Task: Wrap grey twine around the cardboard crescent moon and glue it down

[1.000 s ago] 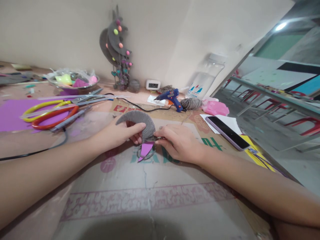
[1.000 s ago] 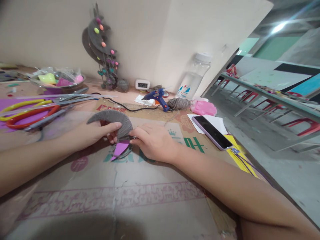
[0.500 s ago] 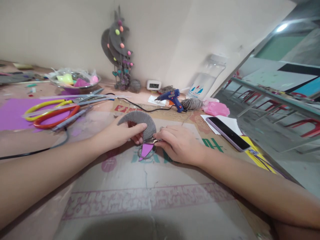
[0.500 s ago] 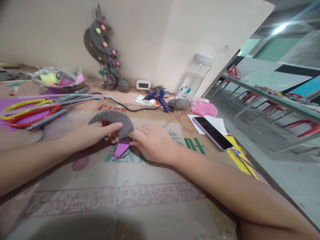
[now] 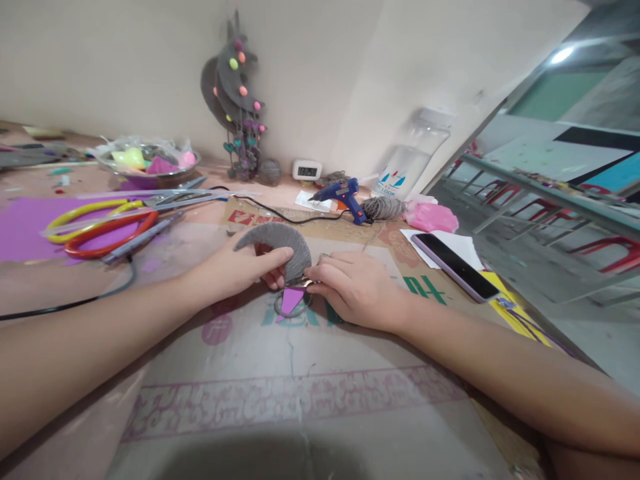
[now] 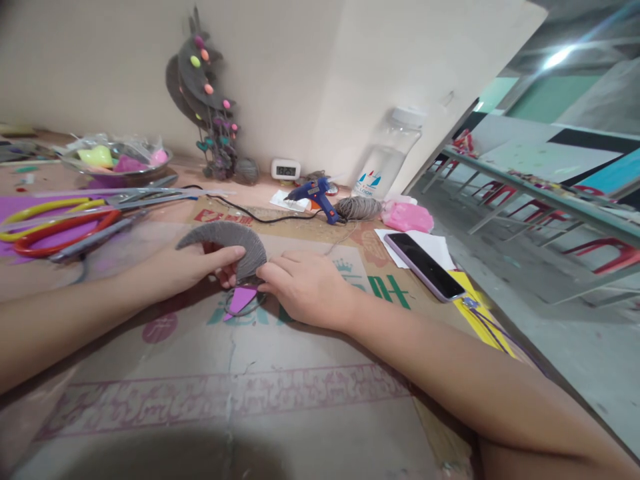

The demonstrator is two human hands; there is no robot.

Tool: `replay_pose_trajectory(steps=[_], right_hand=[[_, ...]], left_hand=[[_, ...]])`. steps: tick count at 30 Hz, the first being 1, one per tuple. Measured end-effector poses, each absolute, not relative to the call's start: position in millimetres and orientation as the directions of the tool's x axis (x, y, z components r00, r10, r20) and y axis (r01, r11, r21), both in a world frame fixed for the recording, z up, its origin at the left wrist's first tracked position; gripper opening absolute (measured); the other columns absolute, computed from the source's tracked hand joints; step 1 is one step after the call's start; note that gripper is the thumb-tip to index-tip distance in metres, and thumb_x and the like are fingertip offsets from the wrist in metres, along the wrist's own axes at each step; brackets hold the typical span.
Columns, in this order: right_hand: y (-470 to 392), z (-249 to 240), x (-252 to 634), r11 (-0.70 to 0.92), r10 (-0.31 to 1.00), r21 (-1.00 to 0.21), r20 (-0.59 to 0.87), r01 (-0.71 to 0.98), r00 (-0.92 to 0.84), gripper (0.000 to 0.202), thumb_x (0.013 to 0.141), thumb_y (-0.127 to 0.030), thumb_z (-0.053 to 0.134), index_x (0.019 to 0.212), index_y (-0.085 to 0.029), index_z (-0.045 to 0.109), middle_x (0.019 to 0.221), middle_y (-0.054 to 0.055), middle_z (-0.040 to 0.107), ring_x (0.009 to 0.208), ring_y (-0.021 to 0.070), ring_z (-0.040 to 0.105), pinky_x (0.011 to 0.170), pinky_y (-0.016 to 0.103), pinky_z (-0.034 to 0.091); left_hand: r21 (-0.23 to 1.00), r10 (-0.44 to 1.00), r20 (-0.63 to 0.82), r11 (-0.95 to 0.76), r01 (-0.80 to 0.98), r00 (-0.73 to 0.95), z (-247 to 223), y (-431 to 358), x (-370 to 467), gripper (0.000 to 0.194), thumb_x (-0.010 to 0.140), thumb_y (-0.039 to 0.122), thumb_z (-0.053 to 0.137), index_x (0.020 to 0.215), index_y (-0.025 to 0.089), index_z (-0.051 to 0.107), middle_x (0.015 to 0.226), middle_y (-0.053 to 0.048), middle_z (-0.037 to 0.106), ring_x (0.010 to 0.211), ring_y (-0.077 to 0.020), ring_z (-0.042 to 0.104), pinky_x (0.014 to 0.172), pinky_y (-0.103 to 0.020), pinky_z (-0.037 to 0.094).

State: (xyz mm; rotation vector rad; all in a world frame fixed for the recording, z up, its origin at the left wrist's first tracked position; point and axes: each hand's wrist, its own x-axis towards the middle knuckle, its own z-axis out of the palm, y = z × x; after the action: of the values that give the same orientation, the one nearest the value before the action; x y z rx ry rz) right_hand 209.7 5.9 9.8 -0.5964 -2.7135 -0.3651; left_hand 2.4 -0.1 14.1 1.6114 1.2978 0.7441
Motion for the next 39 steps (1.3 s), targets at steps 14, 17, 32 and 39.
replay_pose_trajectory(steps=[14, 17, 32, 39], right_hand=[[7, 9, 211, 0.890, 0.338, 0.130, 0.454, 0.436, -0.824, 0.021, 0.092, -0.028, 0.041, 0.089, -0.014, 0.057, 0.070, 0.003, 0.060, 0.063, 0.0123, 0.052, 0.058, 0.024, 0.037], [6, 10, 213, 0.889, 0.363, 0.071, 0.490, 0.452, -0.792, 0.018, 0.090, -0.027, 0.044, 0.093, -0.013, 0.056, 0.073, 0.004, 0.061, 0.065, 0.0130, 0.053, 0.059, 0.024, 0.039], [3, 12, 208, 0.880, 0.333, 0.183, 0.421, 0.439, -0.843, 0.024, 0.091, -0.028, 0.042, 0.087, -0.012, 0.059, 0.068, 0.003, 0.058, 0.062, 0.0126, 0.050, 0.056, 0.024, 0.036], [-1, 10, 206, 0.860, 0.373, 0.195, 0.390, 0.471, -0.842, 0.027, 0.092, -0.030, 0.039, 0.086, -0.013, 0.060, 0.069, 0.003, 0.058, 0.066, 0.0129, 0.050, 0.059, 0.025, 0.035]], left_hand=[[0.899, 0.964, -0.084, -0.036, 0.437, 0.251, 16, -1, 3, 0.029, 0.078, 0.042, 0.050, 0.070, 0.018, 0.065, 0.053, 0.000, 0.065, 0.053, -0.0138, 0.061, 0.059, -0.022, 0.049], [0.899, 0.965, -0.098, -0.019, 0.437, 0.244, 16, -1, 3, 0.029, 0.078, 0.041, 0.050, 0.069, 0.017, 0.064, 0.054, 0.000, 0.066, 0.054, -0.0143, 0.062, 0.058, -0.022, 0.049], [0.903, 0.971, -0.089, -0.015, 0.429, 0.221, 18, -2, 6, 0.029, 0.077, 0.038, 0.051, 0.058, 0.018, 0.059, 0.050, 0.002, 0.062, 0.052, -0.0118, 0.059, 0.056, -0.019, 0.047], [0.876, 0.975, -0.076, -0.034, 0.481, 0.209, 21, -3, 7, 0.029, 0.075, 0.038, 0.051, 0.056, 0.017, 0.060, 0.049, 0.002, 0.062, 0.050, -0.0123, 0.058, 0.054, -0.020, 0.046]])
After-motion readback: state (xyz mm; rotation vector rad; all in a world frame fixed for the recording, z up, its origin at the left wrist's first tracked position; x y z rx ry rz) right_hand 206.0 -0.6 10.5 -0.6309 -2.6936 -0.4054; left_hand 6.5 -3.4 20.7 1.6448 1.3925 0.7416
